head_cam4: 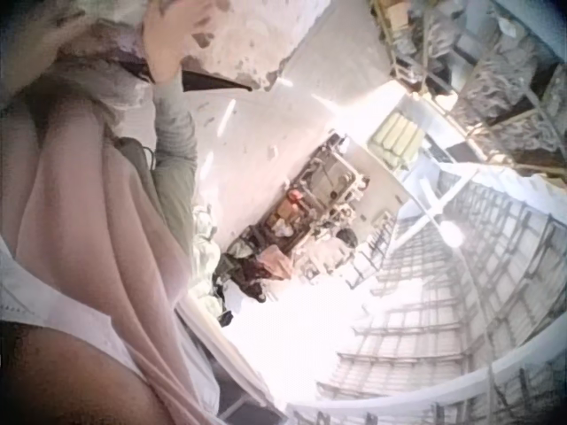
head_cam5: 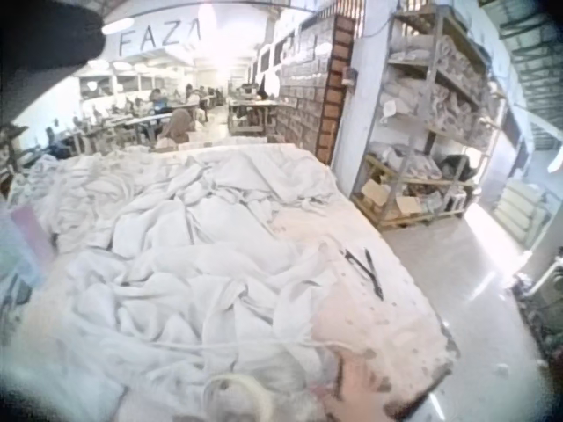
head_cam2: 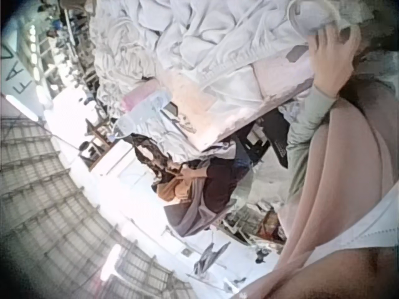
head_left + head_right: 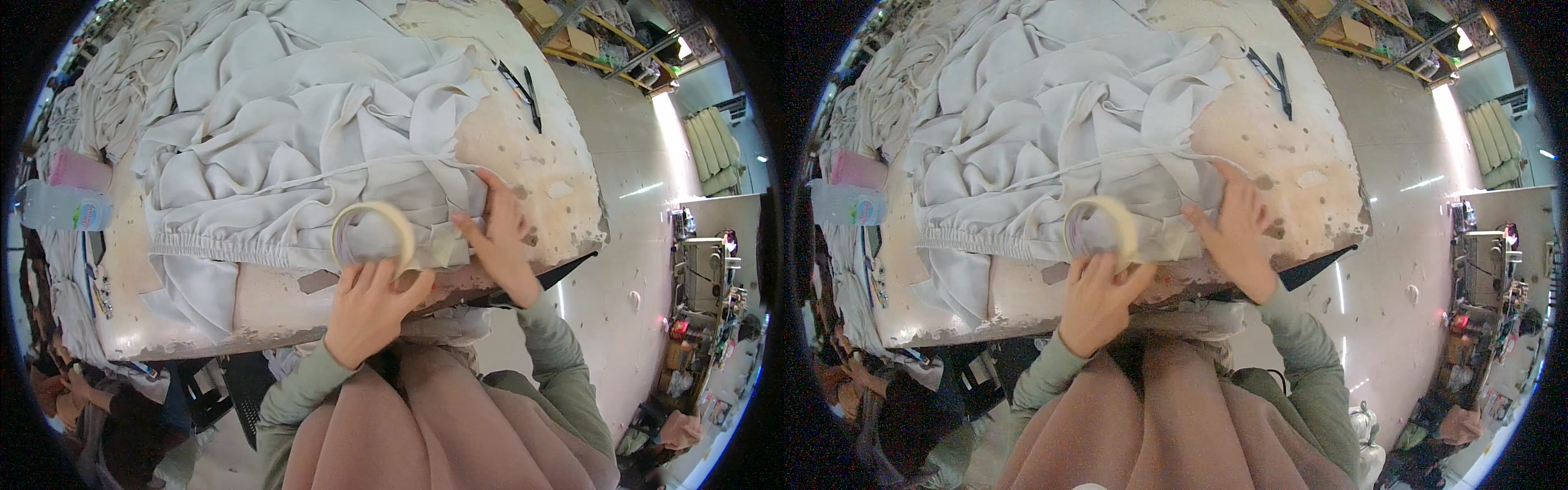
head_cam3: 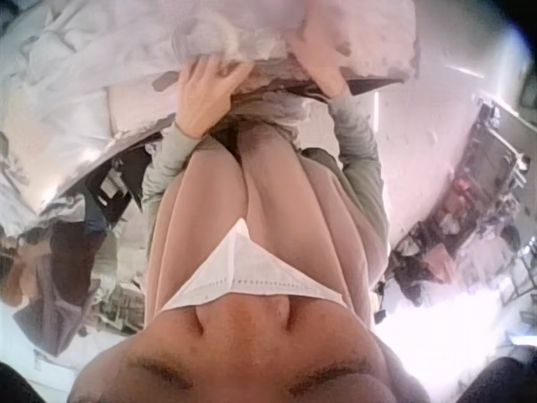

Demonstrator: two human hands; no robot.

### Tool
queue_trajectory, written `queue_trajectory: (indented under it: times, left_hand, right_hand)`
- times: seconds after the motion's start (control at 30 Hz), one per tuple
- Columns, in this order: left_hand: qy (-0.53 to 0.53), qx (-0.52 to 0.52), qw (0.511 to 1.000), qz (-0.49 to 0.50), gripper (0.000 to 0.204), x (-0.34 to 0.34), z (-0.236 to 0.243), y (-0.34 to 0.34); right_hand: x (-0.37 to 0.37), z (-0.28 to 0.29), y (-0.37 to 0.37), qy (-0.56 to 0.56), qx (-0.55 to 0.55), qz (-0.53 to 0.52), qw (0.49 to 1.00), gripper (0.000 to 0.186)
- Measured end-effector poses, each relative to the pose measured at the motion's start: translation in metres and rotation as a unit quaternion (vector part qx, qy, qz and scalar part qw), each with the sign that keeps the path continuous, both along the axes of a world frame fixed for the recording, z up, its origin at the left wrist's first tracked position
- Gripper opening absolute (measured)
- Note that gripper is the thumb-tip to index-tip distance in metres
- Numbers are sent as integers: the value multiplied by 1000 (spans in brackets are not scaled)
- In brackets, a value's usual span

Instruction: The person repairs a light-colored garment by hand, using scissors to trim threads, applying tape to secure sections, and marking the fabric with a pen. The garment is repeatedly folded and unfolded to access different areas for repair.

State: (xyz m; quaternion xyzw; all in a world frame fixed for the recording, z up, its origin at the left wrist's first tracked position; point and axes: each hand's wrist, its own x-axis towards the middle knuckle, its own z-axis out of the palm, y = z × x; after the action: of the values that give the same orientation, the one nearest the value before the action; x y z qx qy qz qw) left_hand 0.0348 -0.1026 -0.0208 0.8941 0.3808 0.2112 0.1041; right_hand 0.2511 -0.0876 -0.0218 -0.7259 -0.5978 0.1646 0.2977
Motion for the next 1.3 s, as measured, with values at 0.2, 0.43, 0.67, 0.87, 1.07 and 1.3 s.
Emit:
queue_trajectory:
  times: [0.2, 0.43, 0.67, 0.87, 1.07, 1.3]
  left_hand:
    - [-594, -229, 748, 189, 48, -59, 18, -33]
    - [-883, -362, 233, -187, 66, -108, 21, -34]
    - [-834, -338, 356, -251, 34, -147, 19, -30]
    - [-455, -57, 774, 436, 9, -174, 10, -16]
    - [-109, 107, 885, 439, 45, -207, -16, 11]
    - [-22, 13, 897, 442, 54, -214, 25, 49]
  right_hand:
    - [-15, 44, 1, -160, 150, 46, 975, 68]
    - [-54, -28, 33, -241, 86, 223, 941, 69]
    - [9, 16, 34, 376, 108, 334, 857, 58]
    - [19, 24, -1, -9, -1, 338, 941, 34]
    - [99, 53, -7, 189, -92, 332, 920, 27]
    - [195, 54, 5, 404, 213, 373, 807, 41]
